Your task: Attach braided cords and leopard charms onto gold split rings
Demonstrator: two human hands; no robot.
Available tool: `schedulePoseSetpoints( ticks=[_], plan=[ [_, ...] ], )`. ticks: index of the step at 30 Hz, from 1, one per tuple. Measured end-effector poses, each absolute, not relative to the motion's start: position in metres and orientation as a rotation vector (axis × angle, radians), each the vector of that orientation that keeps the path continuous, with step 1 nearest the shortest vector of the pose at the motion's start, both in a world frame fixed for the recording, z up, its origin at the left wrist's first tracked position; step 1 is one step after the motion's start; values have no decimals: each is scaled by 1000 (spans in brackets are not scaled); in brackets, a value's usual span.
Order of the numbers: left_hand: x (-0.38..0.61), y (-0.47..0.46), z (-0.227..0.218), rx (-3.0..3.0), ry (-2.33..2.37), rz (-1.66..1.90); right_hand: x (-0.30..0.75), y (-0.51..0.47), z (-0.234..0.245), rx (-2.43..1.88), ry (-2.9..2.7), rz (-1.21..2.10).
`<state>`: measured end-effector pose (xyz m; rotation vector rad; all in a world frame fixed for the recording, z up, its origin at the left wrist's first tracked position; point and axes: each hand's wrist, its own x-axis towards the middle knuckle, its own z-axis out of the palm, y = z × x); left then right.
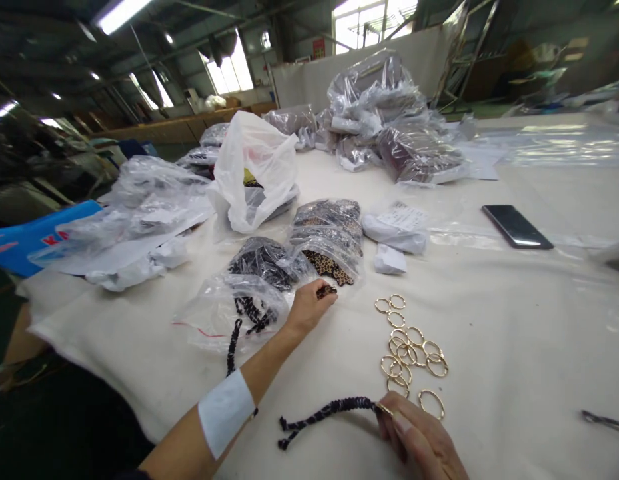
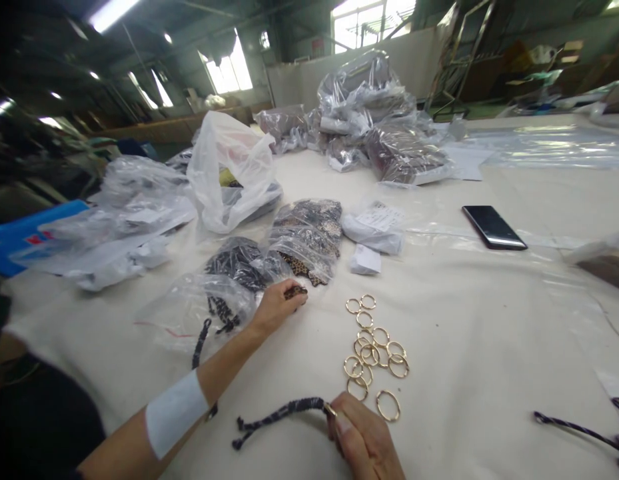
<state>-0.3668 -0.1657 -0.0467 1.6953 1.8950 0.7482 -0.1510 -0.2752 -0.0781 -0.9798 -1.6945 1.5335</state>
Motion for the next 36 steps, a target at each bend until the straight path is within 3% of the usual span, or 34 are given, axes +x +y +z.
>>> schedulePoseSetpoints(
  ticks=[10,22,36],
  plan=[
    [-355,-267,-25,841,1151,725,-156,-274,-67,-1105,-1670,1520],
    [-332,-289,-19,618,1179,696,-161,-282,-66,-985,-1899,1205],
    [-329,-290,-24,622,1268,711,-162,-282,-72,-957,-1957,1189]
  ],
)
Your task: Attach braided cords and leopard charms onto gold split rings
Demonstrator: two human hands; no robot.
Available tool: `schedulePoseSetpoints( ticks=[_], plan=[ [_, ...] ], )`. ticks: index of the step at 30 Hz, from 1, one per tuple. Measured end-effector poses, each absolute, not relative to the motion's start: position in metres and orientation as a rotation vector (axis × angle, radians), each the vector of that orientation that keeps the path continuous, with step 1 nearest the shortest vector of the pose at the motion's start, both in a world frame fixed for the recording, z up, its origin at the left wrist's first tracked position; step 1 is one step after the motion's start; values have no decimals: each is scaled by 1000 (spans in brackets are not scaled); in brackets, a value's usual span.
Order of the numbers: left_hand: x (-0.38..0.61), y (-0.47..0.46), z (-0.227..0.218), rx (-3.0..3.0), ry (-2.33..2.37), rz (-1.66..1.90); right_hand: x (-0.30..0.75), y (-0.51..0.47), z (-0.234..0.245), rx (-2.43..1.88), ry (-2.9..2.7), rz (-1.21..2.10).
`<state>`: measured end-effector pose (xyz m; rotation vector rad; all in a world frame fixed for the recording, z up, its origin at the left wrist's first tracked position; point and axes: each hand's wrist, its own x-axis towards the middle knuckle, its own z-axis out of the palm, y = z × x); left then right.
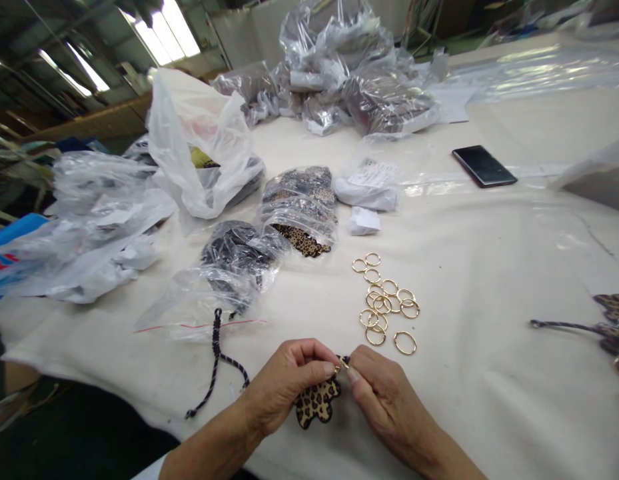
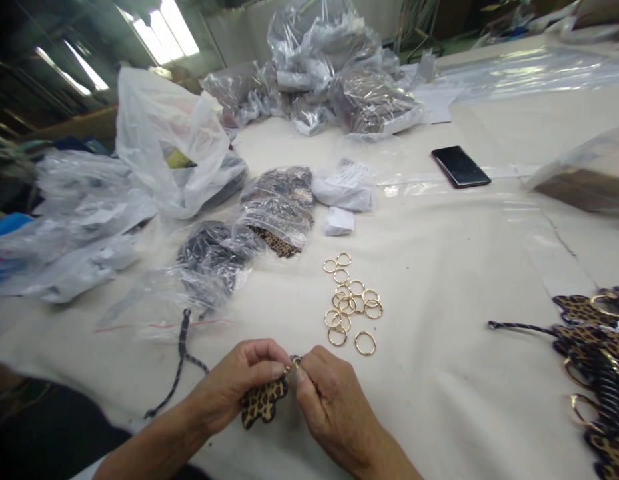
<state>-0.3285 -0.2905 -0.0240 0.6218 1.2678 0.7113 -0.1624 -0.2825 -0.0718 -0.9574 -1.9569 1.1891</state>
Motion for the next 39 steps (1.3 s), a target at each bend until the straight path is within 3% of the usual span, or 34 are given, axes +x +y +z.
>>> schedulePoseSetpoints(
  ticks=[23,25,30,32,39],
  plan=[
    [-322,-294,-29,1009,1383,620,-162,-286,-78,-833,-2248,971],
    [-322,-295,-28,1043,1391,647,-159,-286,-74,-826,-2192,1069],
    [-324,-294,-25,911,1156,777,-151,-283,-61,-700,-1564,1822],
    [-320,-293,-22,871,1098,801,-148,-285,-58,-609,-1326,1979],
    [-290,-290,-17,864,926,733,-110,-307,-57,-761,-1267,1902]
  ],
)
